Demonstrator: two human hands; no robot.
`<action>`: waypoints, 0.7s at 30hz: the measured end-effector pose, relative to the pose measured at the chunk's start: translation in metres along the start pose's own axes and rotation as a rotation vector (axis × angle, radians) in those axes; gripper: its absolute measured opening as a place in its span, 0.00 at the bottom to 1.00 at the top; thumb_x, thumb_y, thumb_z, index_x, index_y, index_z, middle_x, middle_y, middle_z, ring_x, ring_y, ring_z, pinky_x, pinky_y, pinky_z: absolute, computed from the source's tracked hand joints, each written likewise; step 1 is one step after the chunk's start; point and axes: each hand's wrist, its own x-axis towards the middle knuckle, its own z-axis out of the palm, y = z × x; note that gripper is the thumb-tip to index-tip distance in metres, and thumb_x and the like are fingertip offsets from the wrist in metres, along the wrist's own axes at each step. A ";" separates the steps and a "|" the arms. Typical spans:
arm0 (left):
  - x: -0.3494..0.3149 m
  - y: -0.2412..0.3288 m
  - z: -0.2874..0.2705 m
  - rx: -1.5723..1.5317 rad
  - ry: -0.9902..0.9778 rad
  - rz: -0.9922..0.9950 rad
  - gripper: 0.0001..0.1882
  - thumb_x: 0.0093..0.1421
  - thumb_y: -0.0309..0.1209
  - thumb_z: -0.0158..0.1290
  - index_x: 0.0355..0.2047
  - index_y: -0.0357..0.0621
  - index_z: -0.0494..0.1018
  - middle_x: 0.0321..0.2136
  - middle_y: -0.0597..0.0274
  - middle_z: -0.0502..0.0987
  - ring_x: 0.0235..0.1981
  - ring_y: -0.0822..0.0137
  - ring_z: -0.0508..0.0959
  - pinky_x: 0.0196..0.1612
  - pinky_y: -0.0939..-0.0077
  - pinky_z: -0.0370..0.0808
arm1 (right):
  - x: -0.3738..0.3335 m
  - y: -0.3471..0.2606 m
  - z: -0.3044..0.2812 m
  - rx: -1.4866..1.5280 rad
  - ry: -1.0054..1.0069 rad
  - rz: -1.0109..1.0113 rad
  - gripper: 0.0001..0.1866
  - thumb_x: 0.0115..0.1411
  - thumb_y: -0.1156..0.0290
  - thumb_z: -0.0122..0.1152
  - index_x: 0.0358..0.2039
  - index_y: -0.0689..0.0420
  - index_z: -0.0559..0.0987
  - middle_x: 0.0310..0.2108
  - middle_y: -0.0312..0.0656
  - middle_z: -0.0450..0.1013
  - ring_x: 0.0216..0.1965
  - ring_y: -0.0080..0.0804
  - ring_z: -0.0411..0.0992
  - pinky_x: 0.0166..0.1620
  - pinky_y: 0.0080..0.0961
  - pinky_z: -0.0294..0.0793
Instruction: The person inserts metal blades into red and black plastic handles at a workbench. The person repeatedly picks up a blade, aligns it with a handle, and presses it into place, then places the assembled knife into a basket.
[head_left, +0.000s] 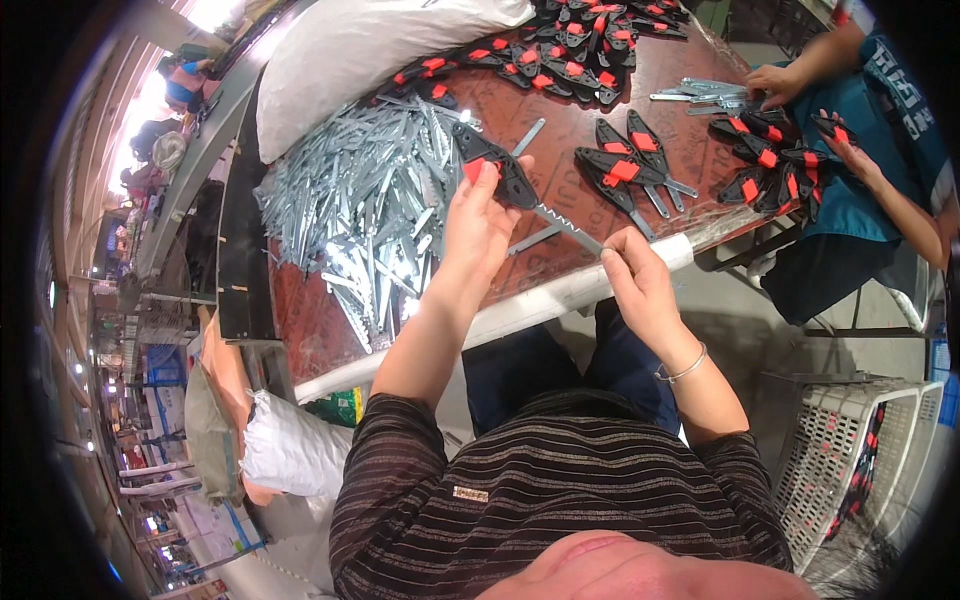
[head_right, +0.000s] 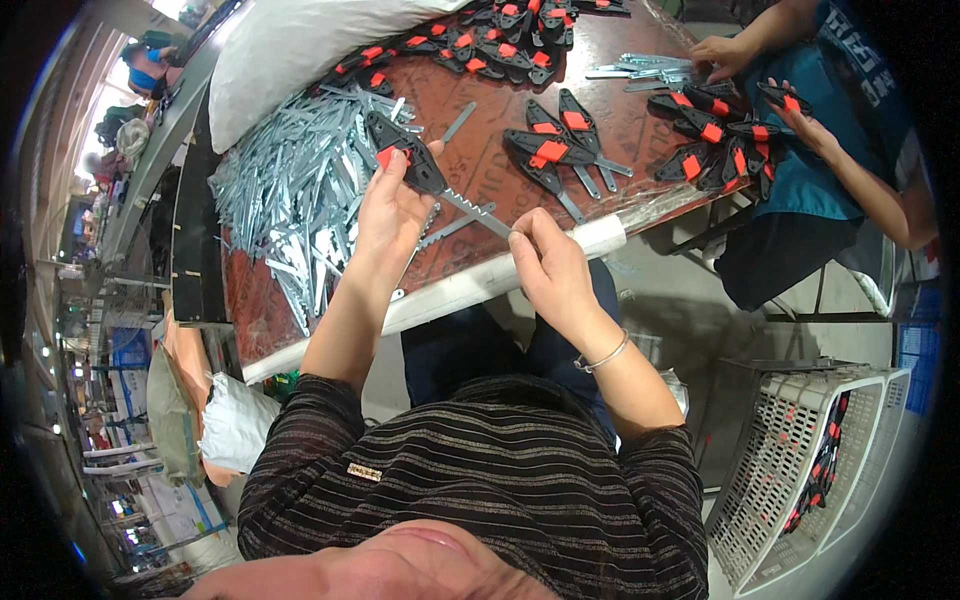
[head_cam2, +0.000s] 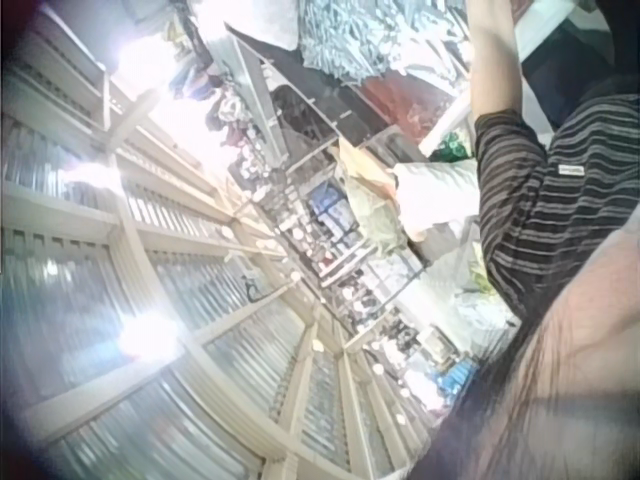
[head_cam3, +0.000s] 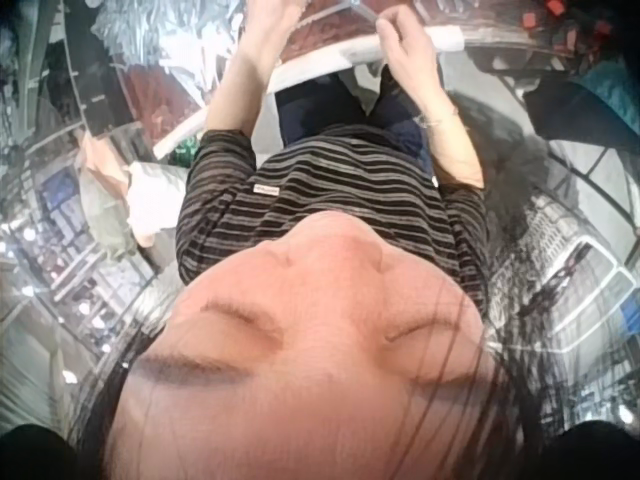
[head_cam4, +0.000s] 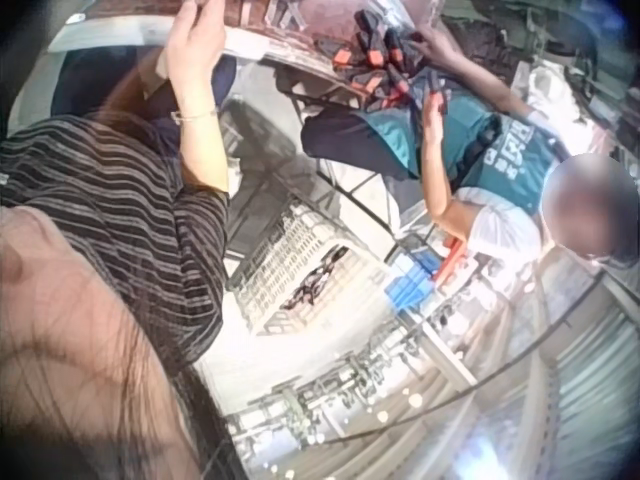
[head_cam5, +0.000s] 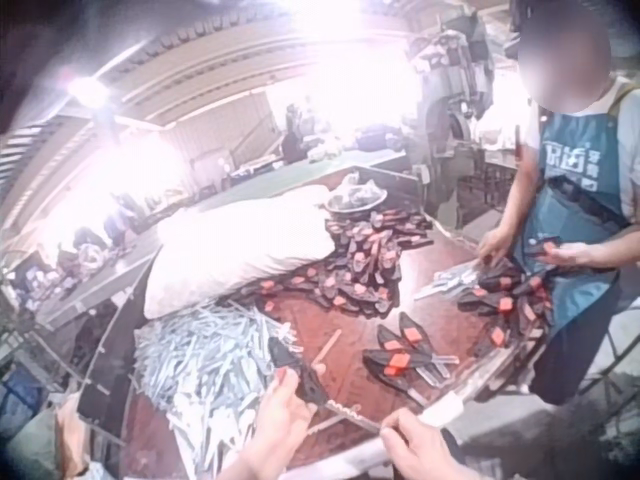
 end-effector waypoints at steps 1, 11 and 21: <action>-0.002 0.003 -0.001 -0.015 -0.060 -0.031 0.18 0.67 0.42 0.41 0.50 0.42 0.64 0.47 0.51 0.74 0.46 0.64 0.74 0.48 0.67 0.71 | 0.003 0.005 -0.002 0.093 -0.019 0.010 0.06 0.63 0.71 0.49 0.31 0.59 0.69 0.18 0.32 0.62 0.18 0.24 0.61 0.24 0.22 0.60; -0.001 0.018 -0.007 -0.280 -0.429 0.034 0.33 0.57 0.47 0.55 0.58 0.46 0.60 0.57 0.54 0.64 0.57 0.54 0.67 0.58 0.51 0.66 | 0.001 -0.012 -0.012 0.752 -0.247 0.372 0.06 0.65 0.68 0.46 0.33 0.55 0.67 0.18 0.24 0.55 0.18 0.11 0.50 0.20 0.12 0.48; -0.009 -0.017 -0.001 -0.155 -0.486 0.014 0.31 0.55 0.42 0.59 0.54 0.42 0.62 0.48 0.53 0.71 0.52 0.53 0.72 0.51 0.54 0.74 | 0.016 -0.023 0.004 0.676 -0.259 0.288 0.09 0.66 0.67 0.46 0.30 0.57 0.65 0.21 0.27 0.57 0.21 0.13 0.53 0.24 0.13 0.53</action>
